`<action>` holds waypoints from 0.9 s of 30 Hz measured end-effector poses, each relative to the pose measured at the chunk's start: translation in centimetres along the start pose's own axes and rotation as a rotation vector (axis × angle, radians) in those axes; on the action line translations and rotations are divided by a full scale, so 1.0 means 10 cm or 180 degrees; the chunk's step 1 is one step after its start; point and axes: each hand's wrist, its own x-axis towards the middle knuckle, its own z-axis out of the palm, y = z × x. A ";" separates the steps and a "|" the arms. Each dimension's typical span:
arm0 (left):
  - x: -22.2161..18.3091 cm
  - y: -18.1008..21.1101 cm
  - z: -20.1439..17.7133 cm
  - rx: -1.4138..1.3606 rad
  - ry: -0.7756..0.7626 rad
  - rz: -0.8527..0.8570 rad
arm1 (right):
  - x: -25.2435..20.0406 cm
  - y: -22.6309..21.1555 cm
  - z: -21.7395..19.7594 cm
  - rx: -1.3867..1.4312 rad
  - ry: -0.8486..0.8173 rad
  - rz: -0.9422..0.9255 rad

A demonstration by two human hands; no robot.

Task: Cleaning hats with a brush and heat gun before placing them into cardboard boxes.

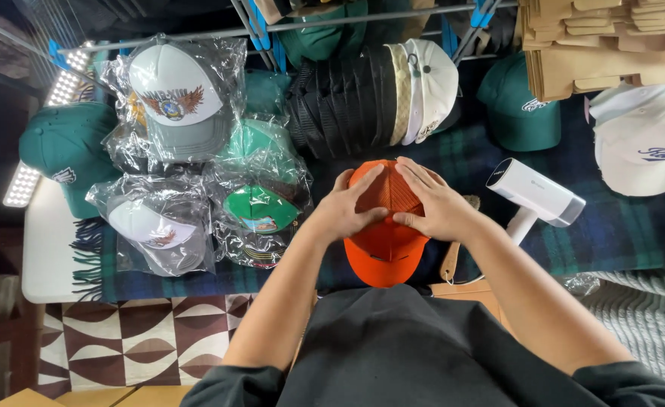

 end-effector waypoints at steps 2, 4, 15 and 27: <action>0.06 0.00 -0.11 0.0064 -0.0305 0.0030 | 0.10 -0.09 -0.25 -0.0053 -0.0943 0.0369; 0.04 0.08 -0.21 0.0137 -0.0400 0.0029 | 0.19 -0.10 -0.26 -0.0188 -0.1131 0.0554; 0.01 0.34 -0.34 0.1007 -0.0683 0.0179 | 0.37 -0.38 -0.40 -0.0805 -0.1714 0.0916; -0.02 0.31 -0.56 0.0725 -0.1086 0.0205 | 0.31 -0.38 -0.58 0.0549 -0.1752 0.1377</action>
